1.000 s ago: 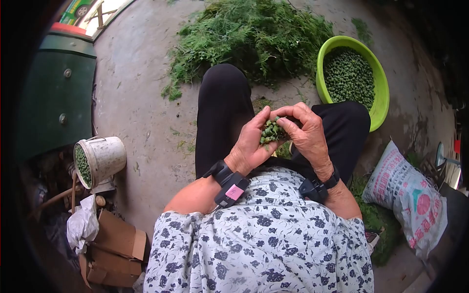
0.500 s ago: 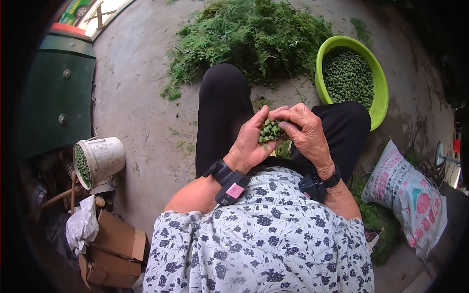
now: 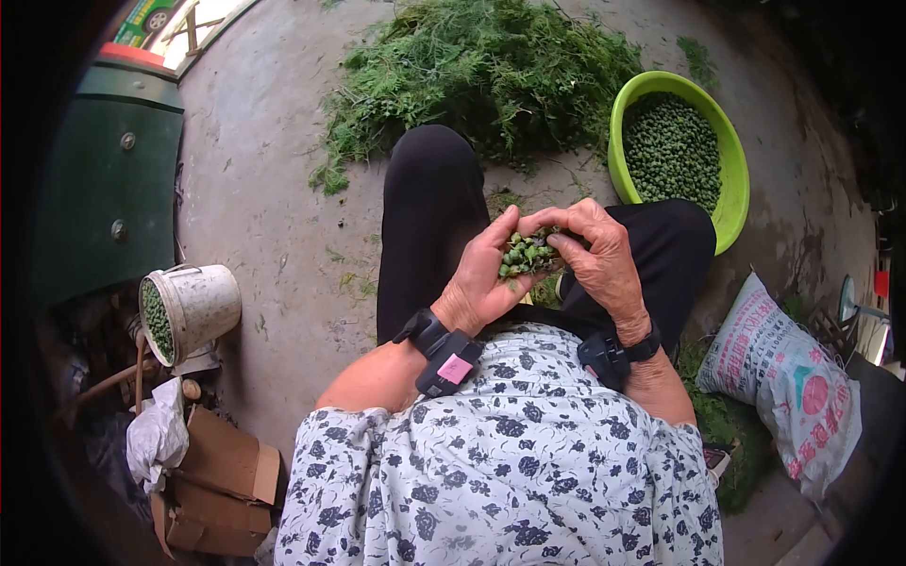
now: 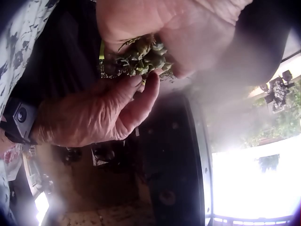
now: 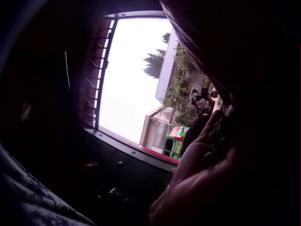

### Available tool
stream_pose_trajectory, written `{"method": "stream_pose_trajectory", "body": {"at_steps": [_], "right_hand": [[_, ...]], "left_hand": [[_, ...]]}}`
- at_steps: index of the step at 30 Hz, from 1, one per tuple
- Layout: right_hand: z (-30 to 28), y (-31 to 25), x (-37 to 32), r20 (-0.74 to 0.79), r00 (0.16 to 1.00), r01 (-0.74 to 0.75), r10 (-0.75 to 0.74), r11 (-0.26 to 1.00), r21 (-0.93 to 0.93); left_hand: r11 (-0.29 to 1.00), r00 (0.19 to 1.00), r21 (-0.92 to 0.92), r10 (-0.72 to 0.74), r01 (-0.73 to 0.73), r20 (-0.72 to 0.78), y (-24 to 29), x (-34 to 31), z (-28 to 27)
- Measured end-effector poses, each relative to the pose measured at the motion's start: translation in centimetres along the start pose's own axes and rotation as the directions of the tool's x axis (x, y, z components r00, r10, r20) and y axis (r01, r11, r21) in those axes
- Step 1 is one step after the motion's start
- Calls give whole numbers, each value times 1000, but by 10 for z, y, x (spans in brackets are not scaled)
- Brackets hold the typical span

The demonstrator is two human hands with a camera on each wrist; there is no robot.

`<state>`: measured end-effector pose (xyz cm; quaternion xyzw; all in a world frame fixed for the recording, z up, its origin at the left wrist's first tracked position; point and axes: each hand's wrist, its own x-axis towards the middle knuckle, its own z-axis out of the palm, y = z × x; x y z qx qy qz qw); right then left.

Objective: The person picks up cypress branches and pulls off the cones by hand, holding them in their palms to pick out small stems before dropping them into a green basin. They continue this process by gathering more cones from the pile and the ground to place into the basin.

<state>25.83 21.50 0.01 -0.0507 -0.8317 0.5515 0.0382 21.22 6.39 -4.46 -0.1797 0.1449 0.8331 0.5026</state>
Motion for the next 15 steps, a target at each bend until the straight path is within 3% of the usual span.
{"method": "stream_pose_trajectory", "body": {"at_steps": [6, 7, 9, 10, 13, 15], "right_hand": [[0, 6, 0, -27, 999, 32, -31, 998, 52], [-5, 9, -2, 9, 995, -96, 97, 960, 262], [-14, 13, -5, 157, 938, -337, 308, 712, 616], [-11, 11, -4, 120, 960, -251, 255, 581, 774], [-13, 14, -4, 128, 960, -226, 249, 417, 881], [-12, 13, -6, 74, 968, -222, 240, 685, 694]], "left_hand": [[1000, 1000, -9, 0, 0, -10, 1, -1, 6], [1000, 1000, -22, -3, 3, 16, 2, -1, 8], [999, 998, -48, -6, 9, 66, 3, -2, 9], [998, 998, -56, 2, 1, 58, 4, -2, 8], [998, 999, -65, 25, -24, 24, 5, -1, 8], [998, 999, -53, 46, -46, -13, 5, -1, 14]]}}
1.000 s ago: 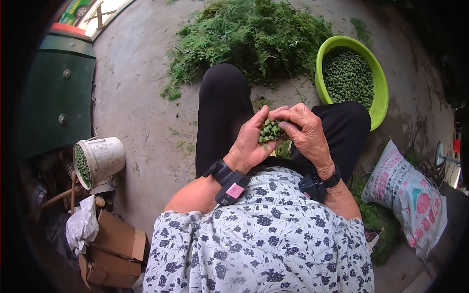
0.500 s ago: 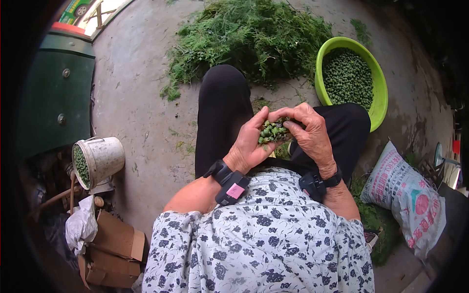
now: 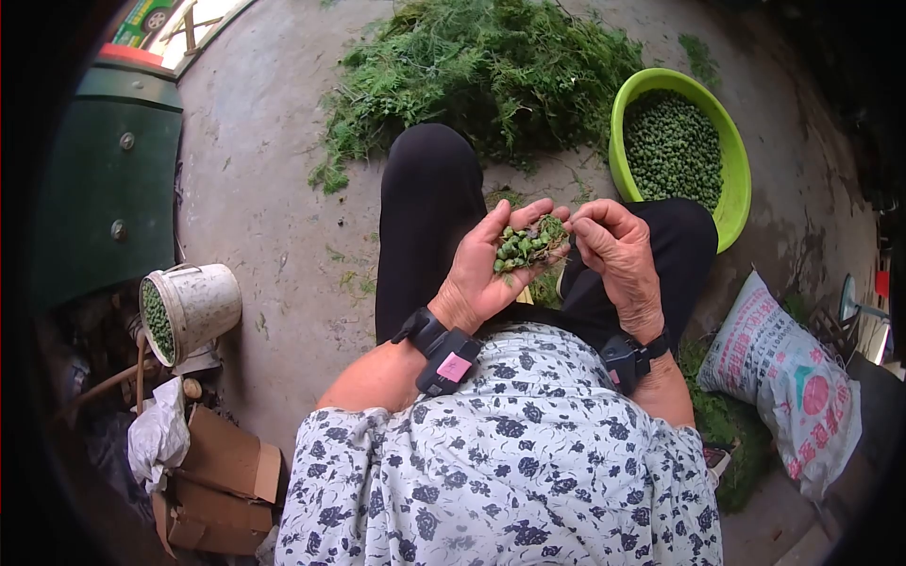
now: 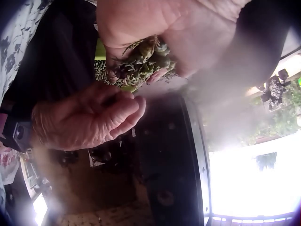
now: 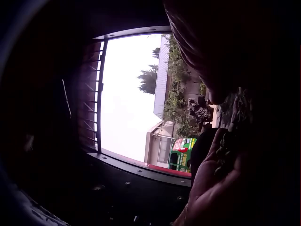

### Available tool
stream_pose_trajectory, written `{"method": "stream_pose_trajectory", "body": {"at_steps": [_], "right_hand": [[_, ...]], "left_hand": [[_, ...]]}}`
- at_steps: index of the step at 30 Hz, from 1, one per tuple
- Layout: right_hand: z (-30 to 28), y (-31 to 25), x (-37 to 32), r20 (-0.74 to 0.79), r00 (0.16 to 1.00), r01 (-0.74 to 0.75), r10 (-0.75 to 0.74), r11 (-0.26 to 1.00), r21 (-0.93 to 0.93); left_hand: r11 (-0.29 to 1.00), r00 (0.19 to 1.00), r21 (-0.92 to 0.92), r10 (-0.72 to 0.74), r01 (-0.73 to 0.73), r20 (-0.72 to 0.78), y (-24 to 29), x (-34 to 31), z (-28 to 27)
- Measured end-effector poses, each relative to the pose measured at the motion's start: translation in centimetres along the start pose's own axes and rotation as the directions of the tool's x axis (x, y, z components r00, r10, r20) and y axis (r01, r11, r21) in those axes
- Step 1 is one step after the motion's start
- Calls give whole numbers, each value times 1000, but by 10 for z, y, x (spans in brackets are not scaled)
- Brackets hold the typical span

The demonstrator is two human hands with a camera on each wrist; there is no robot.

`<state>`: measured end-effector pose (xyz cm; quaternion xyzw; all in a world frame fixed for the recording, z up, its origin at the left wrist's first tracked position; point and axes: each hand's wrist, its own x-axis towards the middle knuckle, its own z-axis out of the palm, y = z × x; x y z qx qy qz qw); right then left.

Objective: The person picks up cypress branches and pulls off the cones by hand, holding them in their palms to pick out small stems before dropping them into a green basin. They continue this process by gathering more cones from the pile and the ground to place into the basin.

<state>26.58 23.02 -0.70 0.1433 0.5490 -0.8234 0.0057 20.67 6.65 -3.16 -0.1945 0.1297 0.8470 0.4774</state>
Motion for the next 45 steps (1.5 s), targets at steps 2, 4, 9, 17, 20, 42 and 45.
{"method": "stream_pose_trajectory", "body": {"at_steps": [2, 4, 9, 17, 20, 42, 45], "right_hand": [[3, 0, -1, -15, 998, 46, -54, 946, -320], [7, 3, 0, 42, 989, 139, -139, 820, -555], [11, 8, 0, 57, 976, 187, -208, 688, -701], [4, 17, 1, 23, 957, 233, -290, 716, -658], [7, 16, 0, 18, 962, 207, -274, 679, -704], [23, 10, 1, 85, 982, 190, -171, 817, -544], [25, 10, 3, 108, 975, 220, -196, 747, -627]], "left_hand": [[1000, 999, -7, -13, 13, 40, 1, 1, -8], [1000, 998, -6, -22, 23, 57, 2, 2, -10], [1000, 998, -14, -27, 28, 61, 1, 2, -10], [999, 998, -31, -20, 22, 65, 1, 3, -10], [1000, 999, -23, -10, 11, 41, 1, 4, -10], [1000, 1000, -3, 6, -6, 23, 1, 7, -7], [1000, 999, -7, -10, 10, 41, 1, 7, -12]]}}
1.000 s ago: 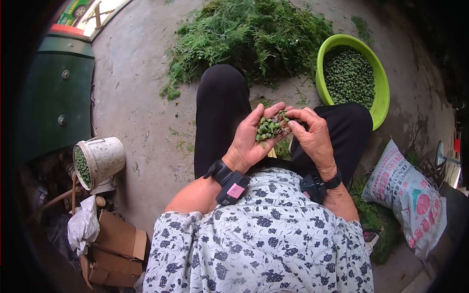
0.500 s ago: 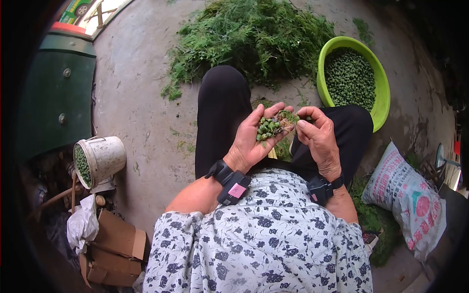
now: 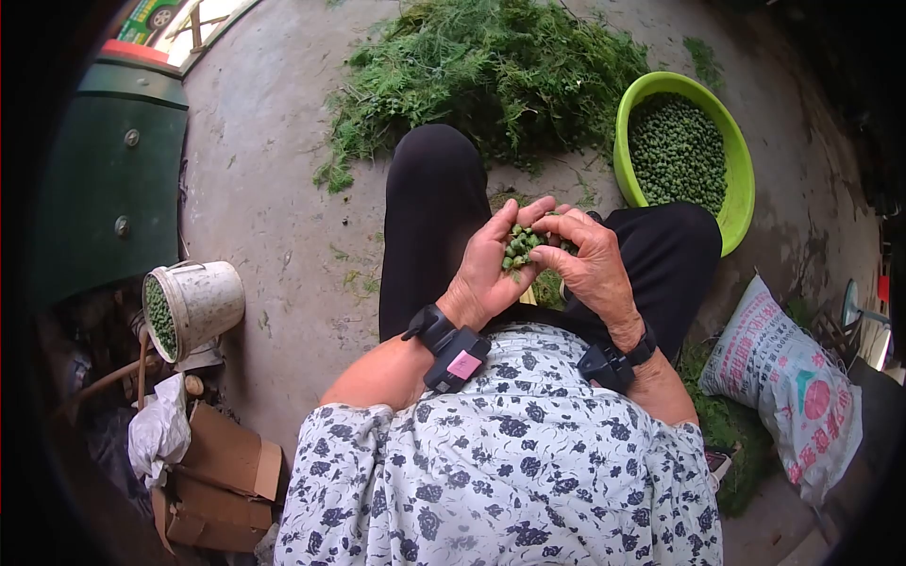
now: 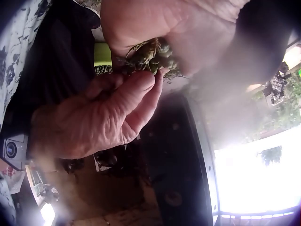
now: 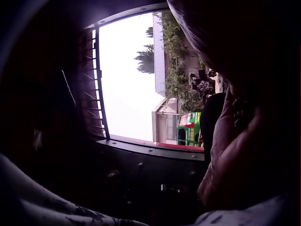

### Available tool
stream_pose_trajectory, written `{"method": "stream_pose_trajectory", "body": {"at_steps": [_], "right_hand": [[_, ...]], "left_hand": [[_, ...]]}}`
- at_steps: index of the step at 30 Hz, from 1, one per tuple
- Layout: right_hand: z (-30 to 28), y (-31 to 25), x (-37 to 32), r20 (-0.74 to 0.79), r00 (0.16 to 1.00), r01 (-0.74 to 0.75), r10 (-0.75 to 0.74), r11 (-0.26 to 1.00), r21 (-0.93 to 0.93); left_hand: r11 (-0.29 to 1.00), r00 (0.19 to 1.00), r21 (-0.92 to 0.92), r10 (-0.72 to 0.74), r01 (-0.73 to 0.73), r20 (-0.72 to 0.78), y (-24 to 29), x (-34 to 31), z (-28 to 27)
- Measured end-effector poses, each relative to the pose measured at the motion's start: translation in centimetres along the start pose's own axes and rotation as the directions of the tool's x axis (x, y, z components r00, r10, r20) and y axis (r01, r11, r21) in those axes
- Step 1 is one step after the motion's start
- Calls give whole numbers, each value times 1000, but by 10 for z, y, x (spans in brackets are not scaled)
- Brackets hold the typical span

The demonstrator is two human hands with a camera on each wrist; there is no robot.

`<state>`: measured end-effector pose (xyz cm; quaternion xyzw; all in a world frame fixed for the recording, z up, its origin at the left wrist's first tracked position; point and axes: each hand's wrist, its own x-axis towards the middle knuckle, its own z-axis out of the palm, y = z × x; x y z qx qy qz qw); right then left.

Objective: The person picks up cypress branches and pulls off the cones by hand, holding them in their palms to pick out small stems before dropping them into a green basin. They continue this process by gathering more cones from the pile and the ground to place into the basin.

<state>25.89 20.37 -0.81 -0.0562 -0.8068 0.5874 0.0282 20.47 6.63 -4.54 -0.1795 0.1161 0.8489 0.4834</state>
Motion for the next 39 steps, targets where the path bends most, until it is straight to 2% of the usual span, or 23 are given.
{"method": "stream_pose_trajectory", "body": {"at_steps": [4, 5, 6, 7, 8, 11, 12, 14, 15, 16, 17, 21, 25, 31, 37, 39], "right_hand": [[2, 12, 2, -30, 998, 49, -48, 999, 22], [-3, 11, 1, 27, 993, -118, 115, 972, 202], [-12, 9, 0, 111, 959, -283, 260, 888, 363], [-18, 8, -1, 218, 898, -439, 381, 750, 494], [-18, 14, -1, 240, 914, -397, 327, 602, 693], [-15, 2, -1, 220, 918, -356, 329, 445, 821], [-14, 5, -1, 218, 919, -361, 328, 481, 799], [-13, 13, 0, 214, 921, -368, 325, 550, 750], [-12, 11, 2, 144, 962, -272, 231, 772, 575], [-10, 7, 5, 102, 988, -146, 117, 925, 351], [-7, 2, 7, 92, 996, -2, -7, 995, 98], [5, 9, 8, 127, 982, 155, -142, 984, -92], [3, 5, 10, 188, 974, 153, -125, 978, -143], [3, 5, 10, 225, 970, 123, -95, 986, -116], [2, 6, 10, 219, 956, 233, -193, 956, -176], [3, 7, 9, 180, 971, 174, -158, 982, -77]], "left_hand": [[999, 999, 32, 14, -13, -43, -1, -1, 3], [998, 998, 53, 22, -19, -55, -1, -1, 3], [997, 997, 74, 31, -26, -66, -1, -1, 3], [998, 999, 57, 22, -20, -40, -1, 0, 1], [999, 1000, 40, 14, -13, -15, -1, 2, -4], [998, 999, 65, -3, -1, 51, 0, 4, -7], [996, 997, 86, -8, 2, 71, 0, 4, -6], [994, 1000, 112, 5, -3, -13, -2, 2, 1], [992, 998, 125, 12, -5, -55, -2, 2, 3], [993, 999, 115, 3, 2, -44, -2, 2, 2], [994, 999, 105, -6, 9, -33, -1, 1, 1], [991, 994, 132, 12, 2, -106, -2, 0, 5], [992, 997, 118, -29, 38, -70, -2, 4, -11], [988, 993, 145, -32, 48, -112, -4, 2, 3], [992, 991, 114, -33, 48, -128, -6, 6, -6], [993, 992, 111, -29, 43, -122, -5, 5, -4]]}}
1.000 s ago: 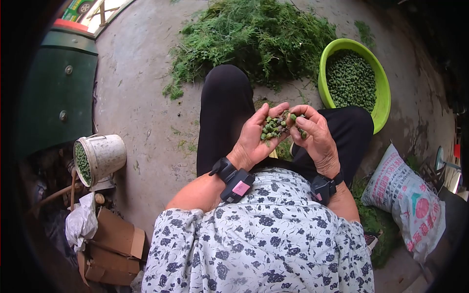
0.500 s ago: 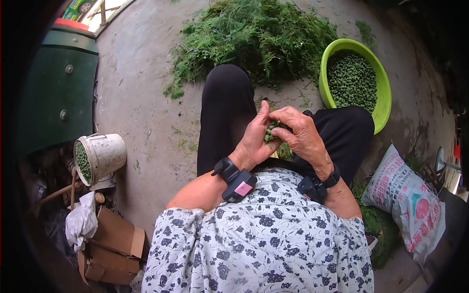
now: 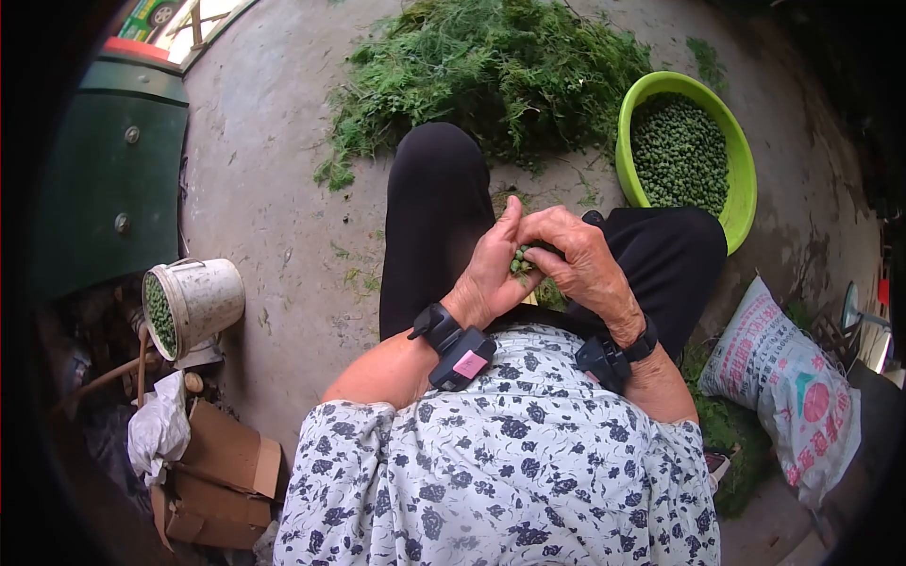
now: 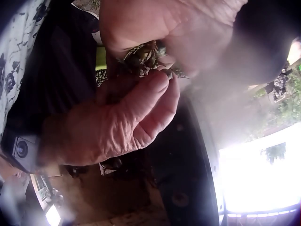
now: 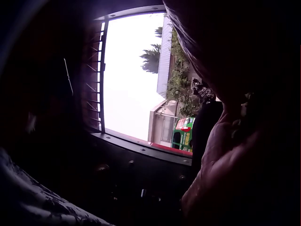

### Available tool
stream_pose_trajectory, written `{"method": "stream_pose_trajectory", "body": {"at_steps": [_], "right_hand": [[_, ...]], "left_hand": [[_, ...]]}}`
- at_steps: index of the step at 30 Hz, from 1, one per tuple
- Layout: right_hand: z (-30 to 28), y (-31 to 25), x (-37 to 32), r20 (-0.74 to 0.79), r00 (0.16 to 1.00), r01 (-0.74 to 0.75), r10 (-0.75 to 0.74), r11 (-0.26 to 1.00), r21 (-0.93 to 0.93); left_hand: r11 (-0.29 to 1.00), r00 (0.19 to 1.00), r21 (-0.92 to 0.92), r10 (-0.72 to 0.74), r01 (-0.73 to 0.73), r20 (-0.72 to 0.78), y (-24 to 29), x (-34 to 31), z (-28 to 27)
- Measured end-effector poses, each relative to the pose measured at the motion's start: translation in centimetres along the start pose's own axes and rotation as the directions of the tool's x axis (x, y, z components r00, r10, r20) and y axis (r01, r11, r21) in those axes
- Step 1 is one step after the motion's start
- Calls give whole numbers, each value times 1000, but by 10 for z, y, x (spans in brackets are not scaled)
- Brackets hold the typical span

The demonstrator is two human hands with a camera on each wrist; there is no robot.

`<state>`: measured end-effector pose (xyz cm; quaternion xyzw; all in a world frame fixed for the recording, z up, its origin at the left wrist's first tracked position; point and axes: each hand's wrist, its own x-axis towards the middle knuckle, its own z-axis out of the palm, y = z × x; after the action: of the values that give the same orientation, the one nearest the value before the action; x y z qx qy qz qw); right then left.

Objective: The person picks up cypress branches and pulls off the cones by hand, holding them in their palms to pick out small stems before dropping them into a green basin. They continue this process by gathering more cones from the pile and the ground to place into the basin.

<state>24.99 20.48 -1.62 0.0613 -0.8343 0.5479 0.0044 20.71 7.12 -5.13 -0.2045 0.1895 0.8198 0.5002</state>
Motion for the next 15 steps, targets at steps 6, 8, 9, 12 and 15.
{"method": "stream_pose_trajectory", "body": {"at_steps": [6, 8, 9, 12, 15], "right_hand": [[-19, -8, -3, -42, 968, -223, 247, 924, 310], [-41, -13, -6, -97, 942, -281, 320, 915, 290], [-65, -15, -7, -228, 898, -314, 377, 911, 269], [-130, 14, -5, -574, 796, -252, 192, 967, -26], [-182, 36, -7, -719, 688, -397, -103, 775, -491]], "left_hand": [[1000, 992, 5, 2, -2, 130, 3, -3, 4], [1000, 995, -21, 17, -15, 98, 3, -7, 9], [999, 996, -32, 15, -12, 92, 2, -4, 13], [998, 996, -53, 26, -22, 90, 2, -2, 10], [993, 990, -116, 52, -37, 131, 2, -2, 9]]}}
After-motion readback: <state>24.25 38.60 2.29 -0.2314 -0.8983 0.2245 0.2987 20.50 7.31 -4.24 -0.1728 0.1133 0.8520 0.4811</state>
